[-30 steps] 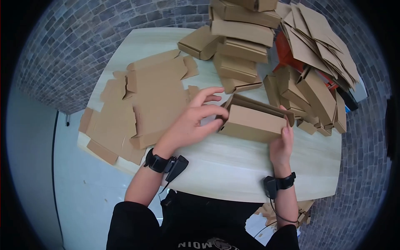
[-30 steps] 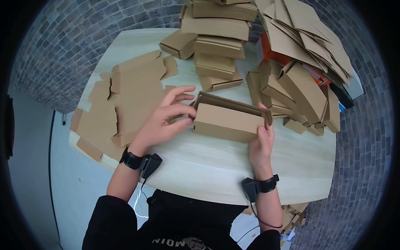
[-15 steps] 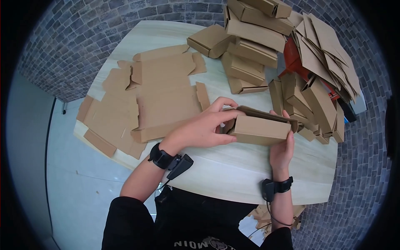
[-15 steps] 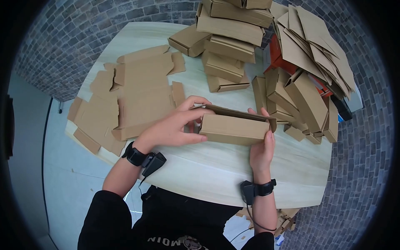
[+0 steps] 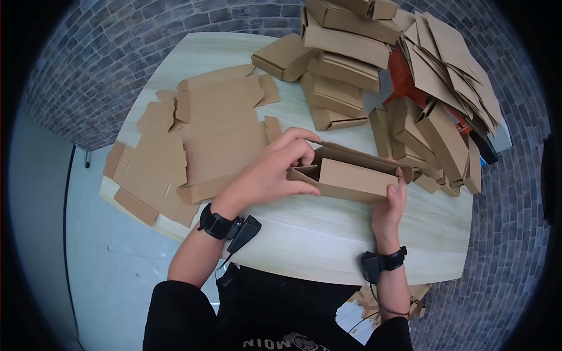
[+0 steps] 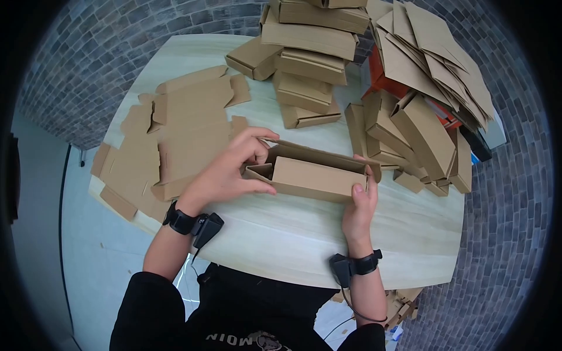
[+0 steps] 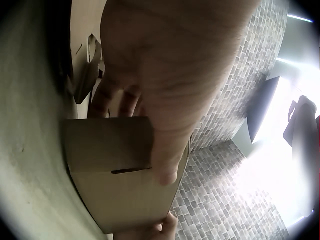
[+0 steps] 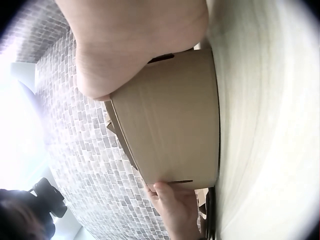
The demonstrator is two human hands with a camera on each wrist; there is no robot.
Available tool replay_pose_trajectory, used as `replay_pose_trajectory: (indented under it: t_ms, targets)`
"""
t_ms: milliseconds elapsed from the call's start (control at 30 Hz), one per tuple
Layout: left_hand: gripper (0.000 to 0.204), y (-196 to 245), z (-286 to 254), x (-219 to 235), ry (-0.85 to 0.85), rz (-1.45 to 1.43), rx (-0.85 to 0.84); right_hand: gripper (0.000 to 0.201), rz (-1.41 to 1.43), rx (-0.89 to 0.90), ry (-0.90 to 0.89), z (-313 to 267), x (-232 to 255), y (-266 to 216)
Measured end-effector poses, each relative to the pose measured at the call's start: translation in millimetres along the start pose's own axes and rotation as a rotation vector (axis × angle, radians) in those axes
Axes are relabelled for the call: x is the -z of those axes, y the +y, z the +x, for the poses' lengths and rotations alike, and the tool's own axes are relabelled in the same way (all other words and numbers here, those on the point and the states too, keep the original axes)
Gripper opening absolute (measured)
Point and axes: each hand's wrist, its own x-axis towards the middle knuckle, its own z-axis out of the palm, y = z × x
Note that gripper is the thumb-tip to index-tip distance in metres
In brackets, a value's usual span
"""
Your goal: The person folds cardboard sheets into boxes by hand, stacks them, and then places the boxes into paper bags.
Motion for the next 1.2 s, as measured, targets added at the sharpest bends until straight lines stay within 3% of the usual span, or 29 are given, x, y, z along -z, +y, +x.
replay_pose_trajectory:
  t_ms: [67,167,333,467,567,633,733,867,933,1033,1200]
  targets:
    - [0.043,-0.4,0.7,0.6,-0.006,-0.011,0.046,0.073,-0.010,0.022,-0.014,1.0,0.7,0.5]
    - [0.033,-9.7,-0.6,0.4,0.026,-0.081,-0.076,0.072,-0.019,0.038,0.003,0.8,-0.7,0.2]
    - [0.014,-10.0,-3.4,10.1,-0.131,-0.225,-0.019,0.071,-0.038,0.054,-0.004,-0.1,-3.1,-2.3]
    - [0.012,-15.7,-1.7,6.1,-0.166,-0.242,-0.065,0.071,-0.039,0.064,-0.003,0.3,-2.3,-0.3]
    - [0.023,-20.8,1.6,-11.1,-0.073,-0.381,0.034,0.062,0.023,0.053,-0.001,-2.2,2.0,4.0]
    - [0.039,-20.2,2.0,-23.5,-0.004,-0.250,0.042,0.058,0.030,0.045,0.034,-4.6,2.3,6.3]
    - [0.045,-17.7,0.1,-29.9,0.070,-0.145,0.000,0.055,0.057,0.054,0.056,-5.2,1.3,9.1]
    - [0.046,-14.2,0.1,-27.5,0.088,-0.057,-0.026,0.052,0.006,0.081,0.052,-3.8,5.0,12.9]
    - [0.045,-6.1,0.6,-21.6,0.026,-0.066,0.065,0.051,-0.017,0.080,0.044,-3.3,5.6,13.2]
    - [0.043,-8.8,2.0,-20.5,-0.007,-0.144,0.056,0.051,-0.007,0.067,0.046,-3.7,4.1,10.4]
    - [0.048,-14.7,3.0,-24.1,0.061,-0.157,0.080,0.045,-0.046,0.088,0.039,-3.2,3.8,6.4]
